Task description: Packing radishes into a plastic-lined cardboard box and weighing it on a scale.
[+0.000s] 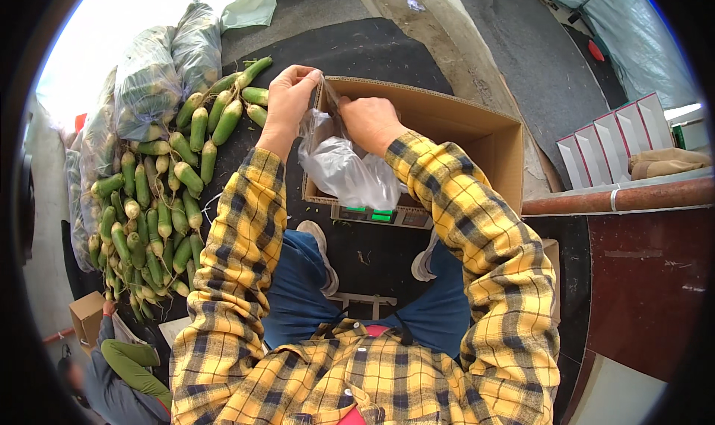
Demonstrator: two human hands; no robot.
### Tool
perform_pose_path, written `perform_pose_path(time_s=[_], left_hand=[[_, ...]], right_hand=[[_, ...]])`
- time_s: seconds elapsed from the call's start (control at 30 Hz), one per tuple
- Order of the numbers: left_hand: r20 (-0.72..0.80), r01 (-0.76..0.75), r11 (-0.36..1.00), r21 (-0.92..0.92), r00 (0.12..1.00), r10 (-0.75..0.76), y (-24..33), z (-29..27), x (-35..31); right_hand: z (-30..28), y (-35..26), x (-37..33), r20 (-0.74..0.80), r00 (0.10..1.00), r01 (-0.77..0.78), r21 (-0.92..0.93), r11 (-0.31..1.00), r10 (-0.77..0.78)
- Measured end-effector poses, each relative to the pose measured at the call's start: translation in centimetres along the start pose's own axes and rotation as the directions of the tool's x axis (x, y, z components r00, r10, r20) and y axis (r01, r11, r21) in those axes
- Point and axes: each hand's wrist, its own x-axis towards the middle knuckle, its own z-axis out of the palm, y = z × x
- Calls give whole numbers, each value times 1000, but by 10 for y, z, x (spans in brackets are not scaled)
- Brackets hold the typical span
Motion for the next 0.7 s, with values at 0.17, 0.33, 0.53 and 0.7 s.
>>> perform_pose_path(time_s=[0.17,0.33,0.53,0.7], left_hand=[[13,189,980,66,982,-190,-21,-6,4],[213,-35,948,315,976,-35,-5,-11,-5],[33,-444,682,581,850,526,38,-5,-45],[606,-708,517,481,695,388,42,16,-82]], right_hand=[[19,-2,12,137,990,-15,-45,999,21],[36,23,3,263,957,-141,57,988,121],[19,52,-25,289,952,-198,351,915,95],[-34,83,-75,144,988,-109,387,916,57]])
